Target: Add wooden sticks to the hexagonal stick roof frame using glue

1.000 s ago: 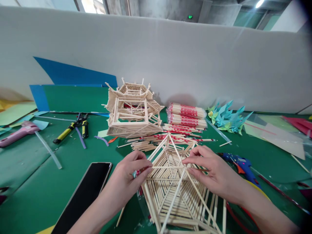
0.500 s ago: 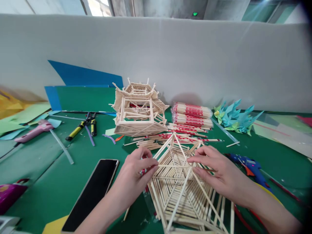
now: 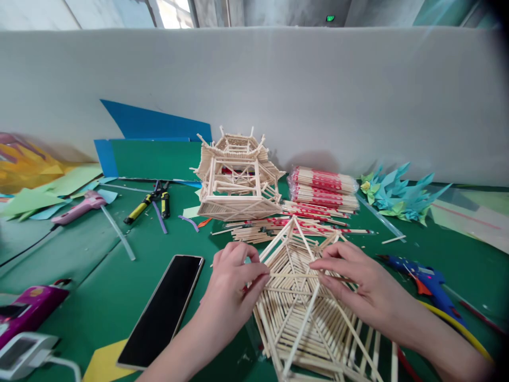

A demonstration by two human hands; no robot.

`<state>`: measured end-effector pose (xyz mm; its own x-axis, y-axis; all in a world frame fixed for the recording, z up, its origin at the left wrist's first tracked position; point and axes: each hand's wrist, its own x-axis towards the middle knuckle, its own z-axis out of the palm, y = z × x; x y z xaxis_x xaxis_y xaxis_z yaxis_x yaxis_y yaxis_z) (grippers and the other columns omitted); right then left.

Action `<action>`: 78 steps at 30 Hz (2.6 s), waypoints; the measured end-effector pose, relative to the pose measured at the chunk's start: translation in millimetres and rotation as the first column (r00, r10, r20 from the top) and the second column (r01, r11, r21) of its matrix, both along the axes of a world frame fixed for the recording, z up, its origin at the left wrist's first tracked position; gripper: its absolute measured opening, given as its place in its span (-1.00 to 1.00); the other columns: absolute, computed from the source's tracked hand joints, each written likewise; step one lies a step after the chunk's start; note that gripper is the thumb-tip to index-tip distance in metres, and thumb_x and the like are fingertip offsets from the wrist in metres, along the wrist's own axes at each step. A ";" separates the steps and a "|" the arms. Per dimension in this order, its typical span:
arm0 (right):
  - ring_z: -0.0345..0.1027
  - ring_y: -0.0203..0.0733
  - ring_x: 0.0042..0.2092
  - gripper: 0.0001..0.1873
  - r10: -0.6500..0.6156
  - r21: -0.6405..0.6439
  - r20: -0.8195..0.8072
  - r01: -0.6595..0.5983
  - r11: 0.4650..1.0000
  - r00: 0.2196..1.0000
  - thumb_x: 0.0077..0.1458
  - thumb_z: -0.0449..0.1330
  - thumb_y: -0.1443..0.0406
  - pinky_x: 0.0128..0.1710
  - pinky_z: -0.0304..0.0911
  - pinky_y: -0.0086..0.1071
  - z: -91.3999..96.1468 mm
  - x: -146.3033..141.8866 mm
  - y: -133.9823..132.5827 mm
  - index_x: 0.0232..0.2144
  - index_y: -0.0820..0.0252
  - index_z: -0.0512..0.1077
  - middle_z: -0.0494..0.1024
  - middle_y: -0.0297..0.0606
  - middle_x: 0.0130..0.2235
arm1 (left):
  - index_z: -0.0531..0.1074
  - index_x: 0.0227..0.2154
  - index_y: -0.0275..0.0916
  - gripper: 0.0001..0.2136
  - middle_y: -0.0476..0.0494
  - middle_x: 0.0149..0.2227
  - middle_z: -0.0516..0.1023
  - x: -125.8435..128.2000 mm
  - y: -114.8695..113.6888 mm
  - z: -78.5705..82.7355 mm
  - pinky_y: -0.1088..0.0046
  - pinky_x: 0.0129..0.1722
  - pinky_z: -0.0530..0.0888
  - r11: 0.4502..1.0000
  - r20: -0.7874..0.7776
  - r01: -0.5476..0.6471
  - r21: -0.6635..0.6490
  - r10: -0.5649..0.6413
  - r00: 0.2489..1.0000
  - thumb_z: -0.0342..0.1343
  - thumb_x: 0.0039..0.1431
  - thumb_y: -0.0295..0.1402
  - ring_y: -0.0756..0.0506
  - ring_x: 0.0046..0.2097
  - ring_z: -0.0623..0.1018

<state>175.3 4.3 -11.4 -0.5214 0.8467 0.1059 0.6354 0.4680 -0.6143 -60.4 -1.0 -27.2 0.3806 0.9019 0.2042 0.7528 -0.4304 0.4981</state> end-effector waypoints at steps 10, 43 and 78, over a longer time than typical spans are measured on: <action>0.24 -0.18 -0.20 -0.75 0.001 0.001 0.009 -0.001 1.000 1.000 0.14 0.00 0.33 -0.22 0.23 -0.26 1.8 -1.7 -0.5 -0.16 0.07 0.39 0.35 -0.21 -0.25 | 0.46 -0.45 -0.17 -0.83 -0.09 -0.33 0.28 0.9 1.6 -0.9 0.28 -0.25 0.28 0.995 0.060 -0.043 -0.085 0.048 0.997 -0.03 0.12 -0.42 -0.13 -0.22 0.31; 0.14 -0.20 -0.07 -0.66 0.013 -0.098 0.087 -0.004 0.995 0.996 0.03 0.12 0.28 -0.07 0.11 -0.28 1.0 8.9 1.5 -0.08 0.10 0.31 0.23 -0.25 -0.09 | 0.44 -0.50 -0.17 -0.82 -0.02 -0.37 0.20 -1.5 6.4 -5.6 0.47 -0.32 0.32 0.965 0.246 -0.036 -0.260 0.102 0.964 -0.03 0.12 -0.31 -0.04 -0.30 0.35; 0.16 -0.25 -0.25 -0.84 0.038 -0.084 0.092 -0.030 0.996 0.995 0.12 0.01 0.39 -0.27 0.12 -0.32 10.4 -16.5 9.0 -0.41 0.18 0.40 0.27 -0.29 -0.34 | 0.42 -0.42 -0.17 -0.89 -0.05 -0.35 0.22 0.6 2.2 -8.8 0.44 -0.30 0.33 0.962 0.289 -0.060 -0.267 0.139 0.947 0.00 0.08 -0.35 -0.06 -0.26 0.36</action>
